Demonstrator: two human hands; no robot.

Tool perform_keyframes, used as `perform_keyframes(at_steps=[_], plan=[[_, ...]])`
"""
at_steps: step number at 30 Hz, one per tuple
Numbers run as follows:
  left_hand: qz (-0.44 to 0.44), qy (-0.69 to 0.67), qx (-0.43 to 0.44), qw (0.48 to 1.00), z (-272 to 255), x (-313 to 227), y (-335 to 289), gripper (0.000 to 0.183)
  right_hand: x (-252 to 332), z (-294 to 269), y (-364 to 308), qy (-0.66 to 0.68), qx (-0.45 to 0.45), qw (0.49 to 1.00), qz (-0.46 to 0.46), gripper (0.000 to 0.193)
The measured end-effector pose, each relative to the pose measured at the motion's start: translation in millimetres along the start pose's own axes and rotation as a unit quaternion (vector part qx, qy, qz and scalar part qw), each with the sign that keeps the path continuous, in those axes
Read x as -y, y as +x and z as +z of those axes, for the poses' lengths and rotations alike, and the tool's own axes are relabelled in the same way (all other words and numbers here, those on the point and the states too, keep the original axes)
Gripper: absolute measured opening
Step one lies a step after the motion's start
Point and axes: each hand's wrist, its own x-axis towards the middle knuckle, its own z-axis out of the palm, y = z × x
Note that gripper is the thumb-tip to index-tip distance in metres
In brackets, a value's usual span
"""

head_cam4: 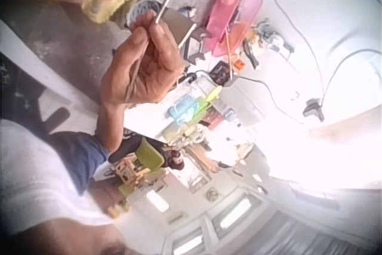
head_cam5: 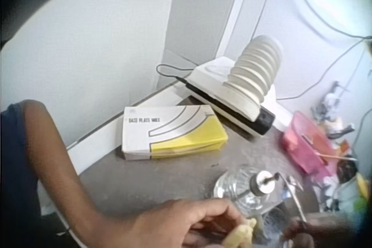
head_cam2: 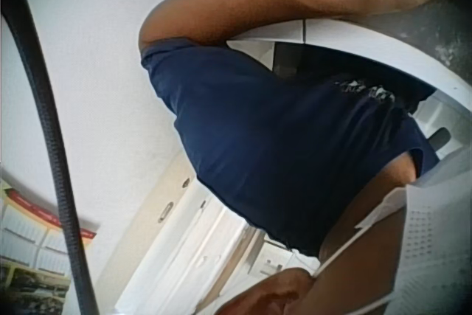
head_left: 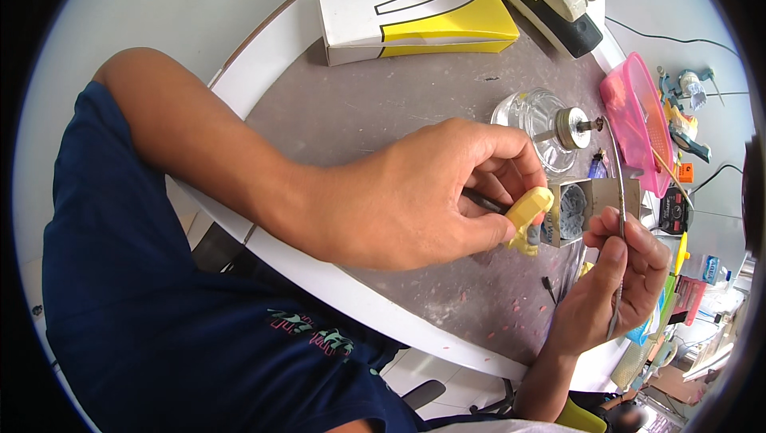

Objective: The person holds a yellow dental wax model in their left hand and uses a metal spatula to apply and smooth wax onto the model's surface. They repeatedly dip the tool into a container of wax and carefully shape the material on the model.

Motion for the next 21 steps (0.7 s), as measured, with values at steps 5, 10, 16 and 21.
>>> perform_keyframes(at_steps=[5, 10, 16, 21], plan=[[0.001, 0.002, 0.001, 1.000, -0.1, -0.3, 1.1, 0.028, -0.8, 1.0, 0.2, 0.006, -0.003, 1.000, -0.003, 0.016], [-0.018, 0.003, -0.015, 1.000, -0.4, -1.7, -0.8, 0.030, 2.2, -2.0, -3.5, 0.011, -0.016, 1.000, 0.008, 0.017], [-0.044, 0.034, -0.016, 0.998, 0.7, -10.5, 0.3, 0.033, 5.9, -38.7, -11.2, -0.020, -0.067, 0.997, 0.043, 0.016], [-0.042, 0.052, -0.014, 0.998, 1.8, -9.4, 0.7, 0.035, 0.2, -46.0, -18.1, -0.076, -0.066, 0.987, 0.127, 0.011]])
